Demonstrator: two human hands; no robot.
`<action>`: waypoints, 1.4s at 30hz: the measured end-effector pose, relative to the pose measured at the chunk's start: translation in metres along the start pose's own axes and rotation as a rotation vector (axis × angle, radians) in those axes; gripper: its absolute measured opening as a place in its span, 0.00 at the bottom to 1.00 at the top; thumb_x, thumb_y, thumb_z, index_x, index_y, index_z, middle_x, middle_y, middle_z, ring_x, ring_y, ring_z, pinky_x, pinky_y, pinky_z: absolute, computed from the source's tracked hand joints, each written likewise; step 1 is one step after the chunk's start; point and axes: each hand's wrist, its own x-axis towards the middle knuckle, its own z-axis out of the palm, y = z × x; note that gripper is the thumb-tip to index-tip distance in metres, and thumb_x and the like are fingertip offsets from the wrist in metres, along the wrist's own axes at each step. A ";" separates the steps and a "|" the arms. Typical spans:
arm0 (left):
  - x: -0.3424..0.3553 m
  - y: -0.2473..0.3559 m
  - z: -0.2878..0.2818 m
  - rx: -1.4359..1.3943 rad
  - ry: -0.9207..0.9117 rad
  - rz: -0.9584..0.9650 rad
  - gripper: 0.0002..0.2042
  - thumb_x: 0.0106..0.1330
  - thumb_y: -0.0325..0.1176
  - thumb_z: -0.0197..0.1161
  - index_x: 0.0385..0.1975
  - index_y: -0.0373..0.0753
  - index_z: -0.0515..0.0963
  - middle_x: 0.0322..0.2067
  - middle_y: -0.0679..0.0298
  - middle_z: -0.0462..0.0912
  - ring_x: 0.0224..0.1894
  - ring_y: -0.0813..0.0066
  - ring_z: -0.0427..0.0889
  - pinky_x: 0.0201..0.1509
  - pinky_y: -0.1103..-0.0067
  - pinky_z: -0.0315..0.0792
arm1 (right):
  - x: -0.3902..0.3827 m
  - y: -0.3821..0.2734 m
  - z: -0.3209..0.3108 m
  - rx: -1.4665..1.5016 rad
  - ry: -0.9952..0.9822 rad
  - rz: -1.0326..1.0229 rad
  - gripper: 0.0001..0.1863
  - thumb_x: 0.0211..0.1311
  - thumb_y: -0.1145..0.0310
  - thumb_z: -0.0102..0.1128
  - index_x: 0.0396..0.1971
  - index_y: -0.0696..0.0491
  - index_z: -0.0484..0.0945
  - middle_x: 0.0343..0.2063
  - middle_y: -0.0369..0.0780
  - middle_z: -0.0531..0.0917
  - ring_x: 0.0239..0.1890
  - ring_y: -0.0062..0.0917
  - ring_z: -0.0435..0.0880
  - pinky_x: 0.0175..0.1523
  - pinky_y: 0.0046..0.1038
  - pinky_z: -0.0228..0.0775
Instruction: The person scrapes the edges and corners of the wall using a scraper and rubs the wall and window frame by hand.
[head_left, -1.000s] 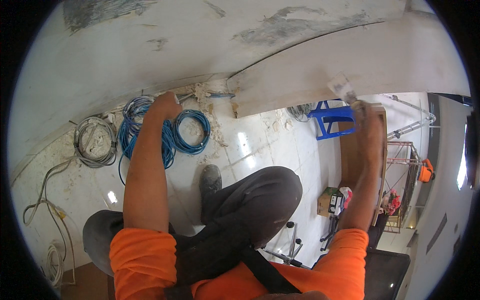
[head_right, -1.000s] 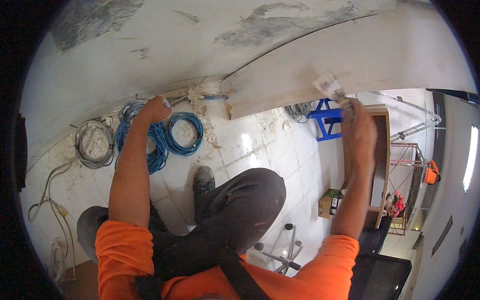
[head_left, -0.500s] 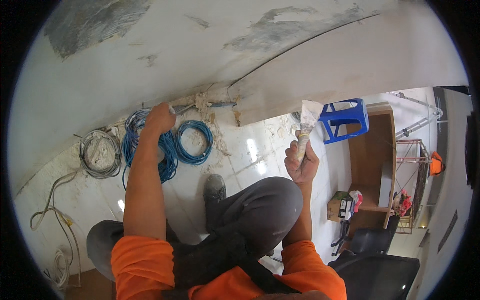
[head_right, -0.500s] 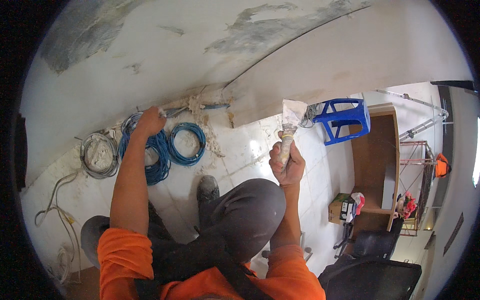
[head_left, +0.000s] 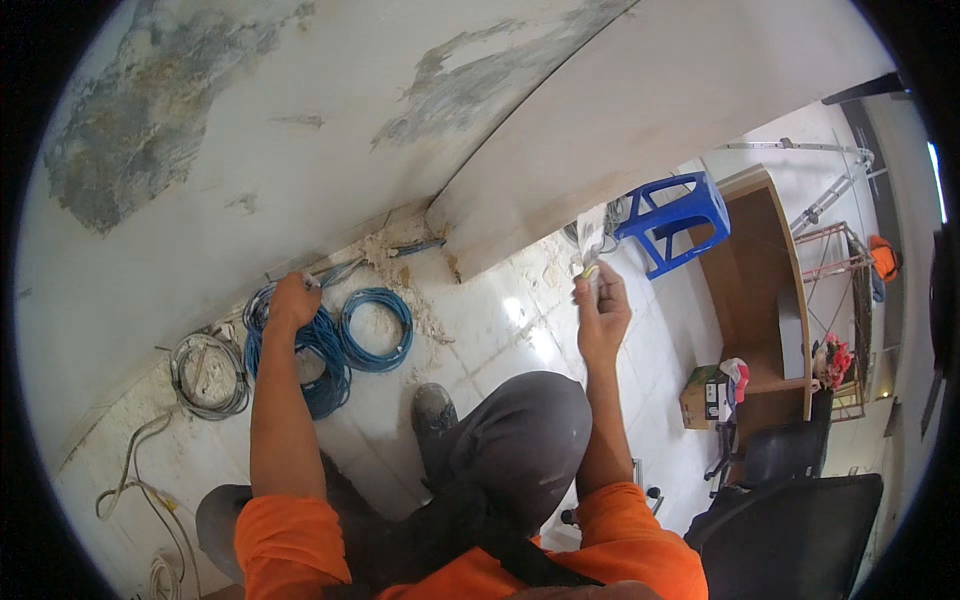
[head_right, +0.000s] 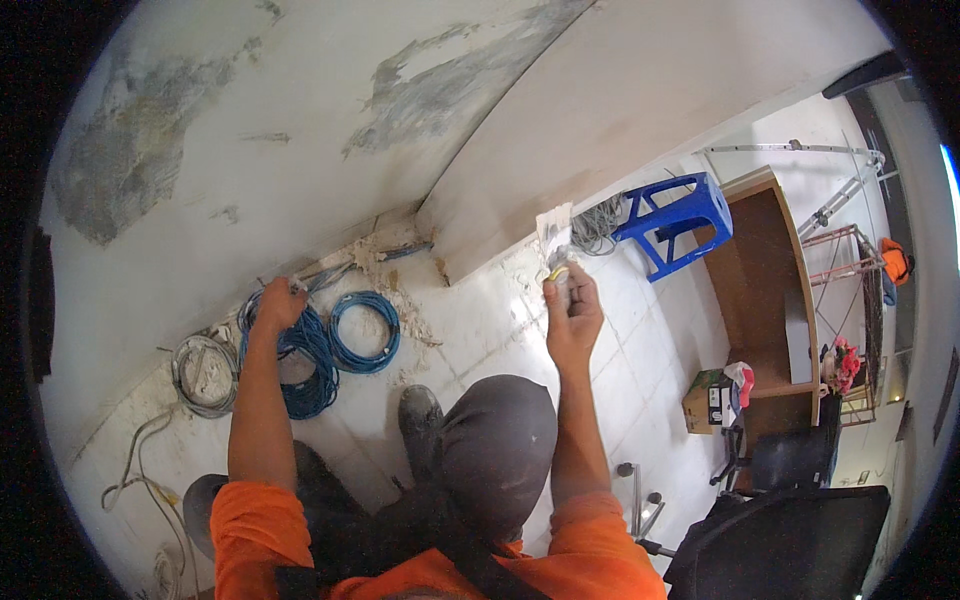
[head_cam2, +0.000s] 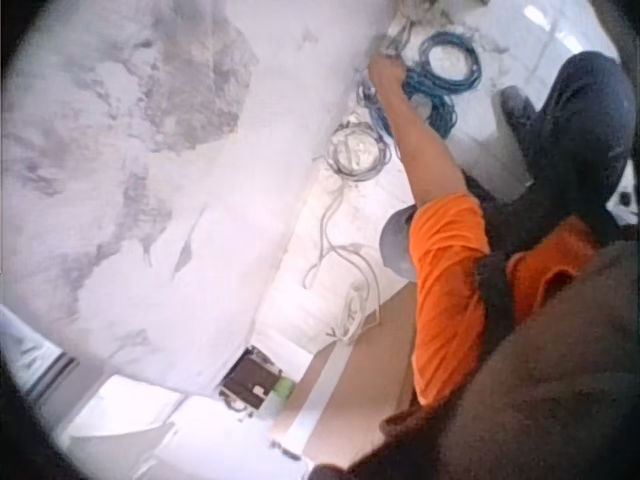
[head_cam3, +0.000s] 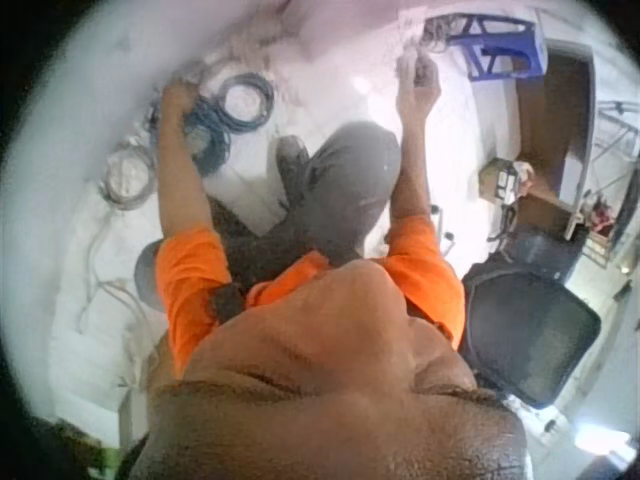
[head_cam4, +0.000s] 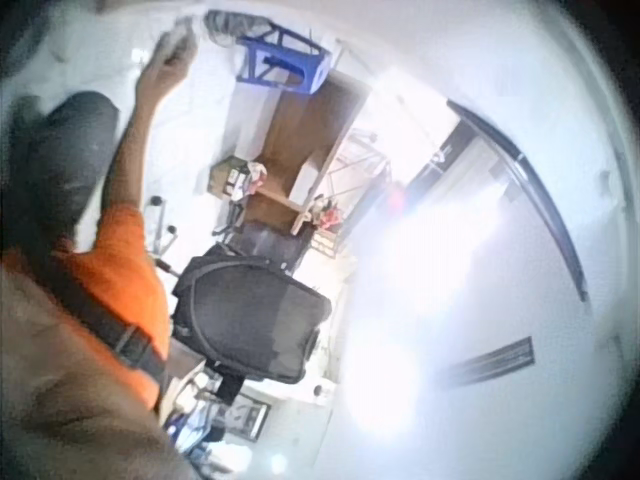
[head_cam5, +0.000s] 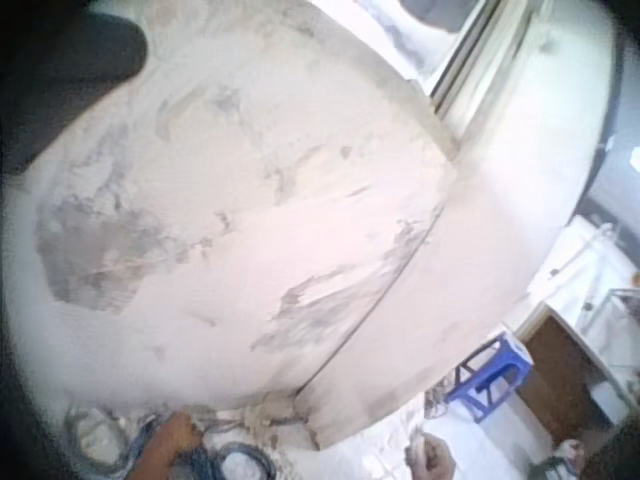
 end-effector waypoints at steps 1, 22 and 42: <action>0.000 0.004 0.001 0.002 0.004 0.012 0.20 0.60 0.39 0.63 0.45 0.29 0.81 0.45 0.38 0.84 0.52 0.43 0.82 0.57 0.60 0.75 | 0.010 0.003 -0.006 -0.116 0.080 -0.087 0.21 0.65 0.73 0.68 0.55 0.63 0.75 0.44 0.42 0.84 0.45 0.21 0.81 0.50 0.22 0.73; 0.007 -0.012 0.005 0.038 -0.010 0.014 0.18 0.59 0.40 0.67 0.42 0.31 0.83 0.41 0.41 0.86 0.47 0.46 0.85 0.53 0.62 0.77 | 0.139 -0.088 -0.090 -0.842 0.239 -0.901 0.17 0.61 0.72 0.68 0.51 0.53 0.80 0.42 0.42 0.85 0.43 0.36 0.81 0.53 0.34 0.68; 0.034 -0.046 0.039 -0.021 0.173 0.100 0.13 0.58 0.37 0.63 0.28 0.30 0.85 0.29 0.46 0.87 0.41 0.49 0.87 0.51 0.65 0.78 | 0.195 -0.170 -0.110 -0.847 0.391 -1.032 0.17 0.64 0.68 0.67 0.53 0.51 0.83 0.41 0.41 0.86 0.43 0.35 0.81 0.51 0.36 0.70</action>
